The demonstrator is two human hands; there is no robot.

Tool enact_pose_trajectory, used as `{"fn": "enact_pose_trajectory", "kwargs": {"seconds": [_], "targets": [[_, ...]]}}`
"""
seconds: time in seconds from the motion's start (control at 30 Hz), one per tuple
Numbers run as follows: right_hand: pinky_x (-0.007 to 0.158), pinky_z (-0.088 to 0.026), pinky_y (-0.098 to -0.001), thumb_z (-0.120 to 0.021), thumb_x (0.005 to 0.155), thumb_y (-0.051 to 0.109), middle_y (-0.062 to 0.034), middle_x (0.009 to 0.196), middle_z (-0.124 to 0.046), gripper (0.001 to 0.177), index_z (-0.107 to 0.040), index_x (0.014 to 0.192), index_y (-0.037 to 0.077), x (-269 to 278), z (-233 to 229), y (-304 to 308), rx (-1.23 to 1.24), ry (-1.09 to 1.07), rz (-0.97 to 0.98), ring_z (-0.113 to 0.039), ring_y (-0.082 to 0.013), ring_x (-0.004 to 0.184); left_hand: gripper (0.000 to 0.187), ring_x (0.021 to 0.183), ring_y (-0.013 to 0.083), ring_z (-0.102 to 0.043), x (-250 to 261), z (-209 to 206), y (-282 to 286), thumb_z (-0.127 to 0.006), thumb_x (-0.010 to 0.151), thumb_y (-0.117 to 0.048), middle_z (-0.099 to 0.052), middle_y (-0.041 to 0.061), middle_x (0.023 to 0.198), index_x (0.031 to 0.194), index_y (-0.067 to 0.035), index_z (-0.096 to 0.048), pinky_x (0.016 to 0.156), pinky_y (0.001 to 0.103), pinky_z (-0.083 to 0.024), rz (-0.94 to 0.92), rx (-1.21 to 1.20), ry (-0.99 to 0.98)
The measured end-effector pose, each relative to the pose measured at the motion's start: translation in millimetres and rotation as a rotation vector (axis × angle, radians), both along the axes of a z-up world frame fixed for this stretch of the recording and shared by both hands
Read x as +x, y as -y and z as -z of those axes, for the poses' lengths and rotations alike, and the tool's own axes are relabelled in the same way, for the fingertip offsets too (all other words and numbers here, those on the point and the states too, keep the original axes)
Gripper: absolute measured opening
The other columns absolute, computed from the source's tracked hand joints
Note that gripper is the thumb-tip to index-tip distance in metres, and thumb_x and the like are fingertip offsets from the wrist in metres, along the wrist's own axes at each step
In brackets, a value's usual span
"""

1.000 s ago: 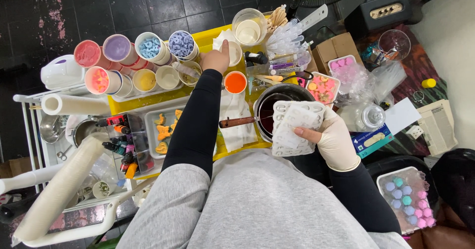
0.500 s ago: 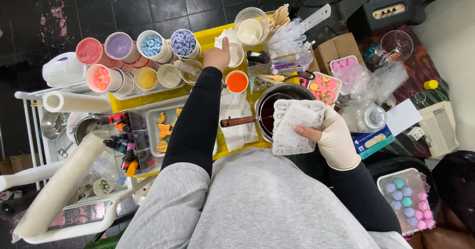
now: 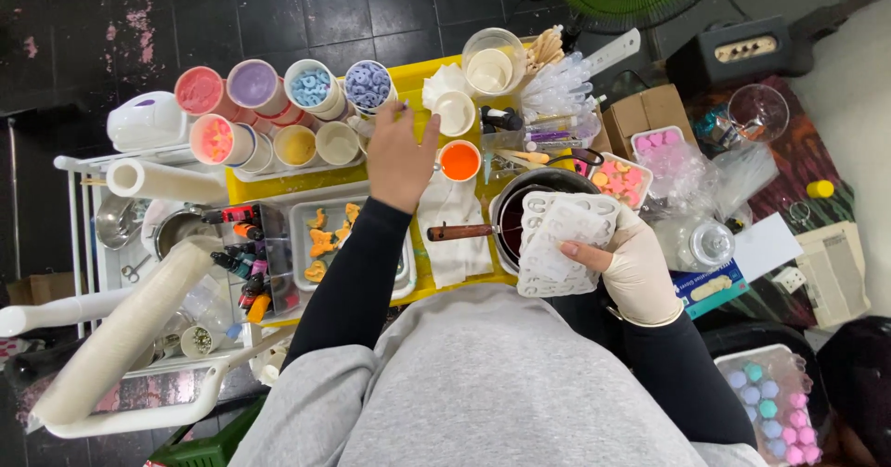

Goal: Pouring melted orange wax into a letter-shaped silicone mold to create wax melts.

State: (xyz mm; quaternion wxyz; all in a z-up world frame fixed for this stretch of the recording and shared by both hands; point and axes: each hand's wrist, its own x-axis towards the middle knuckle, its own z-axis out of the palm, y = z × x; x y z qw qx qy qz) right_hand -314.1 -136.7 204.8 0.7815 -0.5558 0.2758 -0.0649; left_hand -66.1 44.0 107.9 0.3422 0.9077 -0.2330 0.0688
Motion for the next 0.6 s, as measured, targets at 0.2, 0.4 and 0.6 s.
{"fn": "enact_pose_trajectory", "kwargs": {"seconds": [0.2, 0.4, 0.6], "targets": [[0.093, -0.057, -0.0333, -0.073, 0.079, -0.01, -0.0112, 0.121, -0.072, 0.057, -0.059, 0.133, -0.002, 11, -13, -11, -0.005, 0.017, -0.058, -0.07, -0.0175, 0.107, 0.04, 0.117, 0.0344, -0.065, 23, -4, -39, -0.065, 0.102, -0.028, -0.063, 0.018, 0.136, 0.123, 0.005, -0.069, 0.097, 0.043, -0.053, -0.01, -0.024, 0.216], [0.093, -0.057, -0.0337, -0.073, 0.077, -0.01, -0.0105, 0.121, -0.071, 0.059, -0.059, 0.133, 0.0, 11, -9, -18, -0.036, -0.016, -0.068, -0.069, -0.0169, 0.107, 0.037, 0.12, 0.0335, -0.062, 49, 35, -45, -0.067, 0.099, -0.028, -0.063, 0.012, 0.139, 0.126, -0.002, -0.07, 0.098, 0.048, -0.048, -0.04, 0.165, 0.319], [0.093, -0.057, -0.0343, -0.072, 0.078, -0.011, -0.0112, 0.123, -0.071, 0.058, -0.059, 0.134, 0.0, 10, -10, -23, -0.057, -0.035, -0.071, -0.069, -0.017, 0.108, 0.039, 0.12, 0.0335, -0.059, 43, 36, -46, -0.067, 0.097, -0.027, -0.064, 0.008, 0.139, 0.135, -0.016, -0.07, 0.098, 0.052, -0.041, -0.09, 0.204, 0.408]]}}
